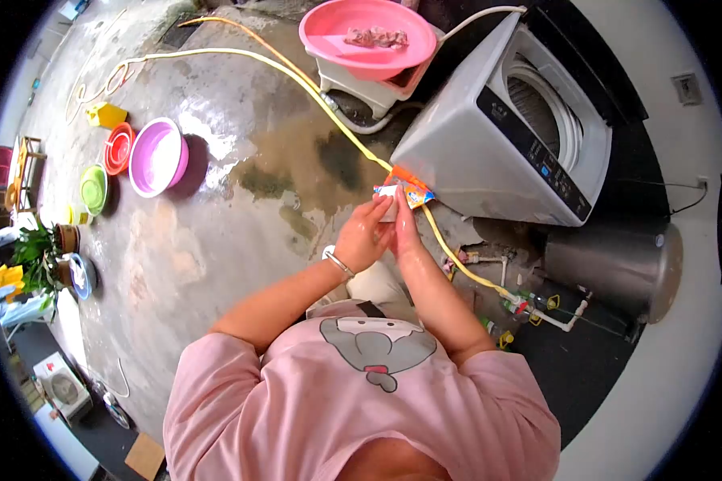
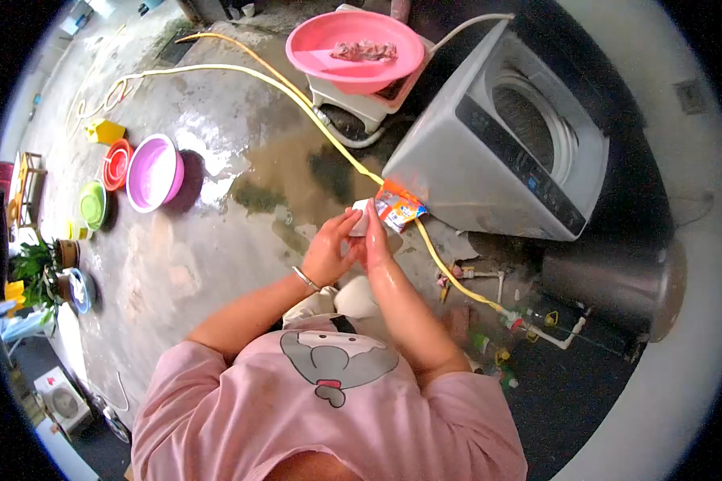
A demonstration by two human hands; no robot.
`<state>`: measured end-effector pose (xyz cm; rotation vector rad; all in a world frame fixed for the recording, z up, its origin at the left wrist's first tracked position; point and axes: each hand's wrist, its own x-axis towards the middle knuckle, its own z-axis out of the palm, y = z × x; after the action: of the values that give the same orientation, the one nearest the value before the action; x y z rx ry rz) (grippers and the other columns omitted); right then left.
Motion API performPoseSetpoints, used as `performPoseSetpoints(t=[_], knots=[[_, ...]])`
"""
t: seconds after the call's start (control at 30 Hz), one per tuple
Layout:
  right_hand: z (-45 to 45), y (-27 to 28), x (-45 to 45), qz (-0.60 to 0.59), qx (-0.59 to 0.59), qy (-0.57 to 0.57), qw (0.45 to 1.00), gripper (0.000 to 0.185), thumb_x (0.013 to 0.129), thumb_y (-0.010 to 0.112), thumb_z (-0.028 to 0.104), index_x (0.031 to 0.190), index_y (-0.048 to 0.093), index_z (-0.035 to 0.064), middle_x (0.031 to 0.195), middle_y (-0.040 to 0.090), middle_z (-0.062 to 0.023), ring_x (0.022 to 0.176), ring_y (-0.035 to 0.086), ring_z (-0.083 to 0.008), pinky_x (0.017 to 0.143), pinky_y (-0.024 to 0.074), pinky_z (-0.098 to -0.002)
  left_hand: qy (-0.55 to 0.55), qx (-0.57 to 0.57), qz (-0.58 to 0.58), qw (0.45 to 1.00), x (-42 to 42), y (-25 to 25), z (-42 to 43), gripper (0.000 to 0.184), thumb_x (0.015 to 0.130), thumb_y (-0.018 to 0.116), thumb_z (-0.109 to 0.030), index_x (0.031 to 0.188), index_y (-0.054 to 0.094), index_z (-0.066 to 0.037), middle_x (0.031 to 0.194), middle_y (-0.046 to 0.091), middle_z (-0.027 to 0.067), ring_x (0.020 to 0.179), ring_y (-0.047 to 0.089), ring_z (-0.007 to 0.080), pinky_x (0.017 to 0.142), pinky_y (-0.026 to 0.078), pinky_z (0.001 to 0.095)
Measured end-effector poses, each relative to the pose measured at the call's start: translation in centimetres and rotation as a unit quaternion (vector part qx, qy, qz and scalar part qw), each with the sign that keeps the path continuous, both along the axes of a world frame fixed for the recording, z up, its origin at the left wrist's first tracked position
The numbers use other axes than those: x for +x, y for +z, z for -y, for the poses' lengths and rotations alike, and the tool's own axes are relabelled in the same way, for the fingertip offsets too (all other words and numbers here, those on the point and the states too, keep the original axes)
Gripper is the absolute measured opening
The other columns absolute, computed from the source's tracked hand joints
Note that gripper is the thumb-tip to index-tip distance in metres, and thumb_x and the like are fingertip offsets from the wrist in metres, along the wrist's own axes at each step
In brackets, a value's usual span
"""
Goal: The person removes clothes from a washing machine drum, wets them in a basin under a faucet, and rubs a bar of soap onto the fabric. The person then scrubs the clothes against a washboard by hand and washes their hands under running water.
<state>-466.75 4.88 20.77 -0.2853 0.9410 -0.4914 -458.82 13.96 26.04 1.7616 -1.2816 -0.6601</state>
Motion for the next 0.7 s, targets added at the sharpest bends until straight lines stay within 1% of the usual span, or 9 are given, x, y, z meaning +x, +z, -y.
performPoseSetpoints(t=[0.1, 0.17, 0.23, 0.37, 0.43, 0.53, 0.57, 0.63, 0.7], knots=[[5.2, 0.8, 2.7, 0.057, -0.017, -0.004, 0.998, 0.035, 0.086, 0.053, 0.046, 0.105, 0.050, 0.0164, 0.092, 0.059, -0.0034, 0.080, 0.059, -0.0165, 0.065, 0.0504, -0.0317, 0.002, -0.050, -0.028, 0.998, 4.5, 0.6, 4.2, 0.056, 0.070, 0.066, -0.008, 0.122, 0.049, -0.005, 0.121, 0.050, 0.0179, 0.108, 0.049, 0.0342, 0.093, 0.041, 0.0376], [9.5, 1.1, 4.2, 0.112, -0.020, 0.008, 0.993, 0.031, 0.087, 0.052, 0.042, 0.106, 0.050, 0.0186, 0.095, 0.058, -0.0042, 0.081, 0.058, -0.0183, 0.066, 0.0506, -0.0342, 0.014, -0.049, -0.036, 0.998, 7.9, 0.8, 7.1, 0.047, 0.071, 0.064, -0.009, 0.117, 0.053, -0.005, 0.116, 0.053, 0.0156, 0.105, 0.052, 0.0320, 0.090, 0.042, 0.0367], [13.8, 1.3, 6.4, 0.128, 0.005, -0.036, 0.991, 0.028, 0.087, 0.054, 0.040, 0.109, 0.051, 0.0219, 0.097, 0.058, -0.0040, 0.083, 0.057, -0.0192, 0.068, 0.0491, -0.0367, 0.025, -0.044, -0.060, 0.997, 11.7, -0.2, 10.1, 0.044, 0.071, 0.064, -0.010, 0.113, 0.055, -0.003, 0.113, 0.054, 0.0158, 0.104, 0.051, 0.0324, 0.089, 0.042, 0.0370], [22.4, -0.3, 11.6, 0.149, -0.014, -0.060, 0.987, 0.027, 0.087, 0.054, 0.038, 0.109, 0.051, 0.0216, 0.097, 0.058, -0.0046, 0.083, 0.057, -0.0195, 0.069, 0.0484, -0.0365, 0.049, 0.012, -0.040, 0.998, 19.8, -0.8, 17.4, 0.036, 0.073, 0.063, -0.014, 0.107, 0.058, -0.005, 0.108, 0.056, 0.0147, 0.099, 0.054, 0.0325, 0.086, 0.044, 0.0364], [26.6, -2.2, 14.9, 0.177, -0.003, -0.062, 0.982, 0.025, 0.088, 0.054, 0.034, 0.108, 0.053, 0.0201, 0.101, 0.058, -0.0066, 0.084, 0.057, -0.0192, 0.072, 0.0475, -0.0367, 0.059, 0.057, -0.039, 0.996, 23.8, -2.5, 21.8, 0.037, 0.074, 0.063, -0.018, 0.107, 0.058, -0.004, 0.107, 0.056, 0.0157, 0.096, 0.055, 0.0331, 0.084, 0.045, 0.0376], [31.6, -4.7, 19.6, 0.164, 0.000, -0.034, 0.986, 0.025, 0.087, 0.054, 0.034, 0.108, 0.053, 0.0210, 0.100, 0.058, -0.0054, 0.086, 0.056, -0.0191, 0.072, 0.0472, -0.0367, 0.057, 0.101, 0.011, 0.993, 29.1, -7.6, 27.9, 0.039, 0.073, 0.064, -0.020, 0.108, 0.058, -0.004, 0.107, 0.056, 0.0169, 0.095, 0.056, 0.0341, 0.082, 0.045, 0.0389], [33.2, -4.8, 21.1, 0.117, 0.025, -0.034, 0.992, 0.027, 0.088, 0.053, 0.035, 0.111, 0.052, 0.0209, 0.100, 0.058, -0.0052, 0.087, 0.056, -0.0189, 0.072, 0.0471, -0.0369, 0.053, 0.125, 0.015, 0.991, 30.6, -8.9, 30.0, 0.039, 0.073, 0.065, -0.021, 0.108, 0.058, -0.005, 0.107, 0.056, 0.0171, 0.095, 0.056, 0.0343, 0.082, 0.045, 0.0392], [35.7, -5.1, 23.5, 0.110, 0.026, -0.036, 0.993, 0.029, 0.089, 0.052, 0.035, 0.113, 0.051, 0.0201, 0.099, 0.057, -0.0055, 0.087, 0.056, -0.0191, 0.072, 0.0470, -0.0372, 0.062, 0.147, 0.053, 0.986, 33.6, -12.2, 35.1, 0.040, 0.072, 0.066, -0.022, 0.108, 0.059, -0.005, 0.108, 0.056, 0.0175, 0.095, 0.056, 0.0344, 0.084, 0.045, 0.0402], [38.1, -5.4, 25.2, 0.129, 0.038, -0.028, 0.990, 0.031, 0.089, 0.051, 0.036, 0.115, 0.050, 0.0192, 0.099, 0.057, -0.0067, 0.085, 0.056, -0.0196, 0.072, 0.0468, -0.0375, 0.050, 0.201, 0.077, 0.975, 36.0, -13.5, 39.4, 0.041, 0.071, 0.067, -0.022, 0.108, 0.059, -0.006, 0.109, 0.056, 0.0173, 0.097, 0.056, 0.0336, 0.085, 0.045, 0.0404]])
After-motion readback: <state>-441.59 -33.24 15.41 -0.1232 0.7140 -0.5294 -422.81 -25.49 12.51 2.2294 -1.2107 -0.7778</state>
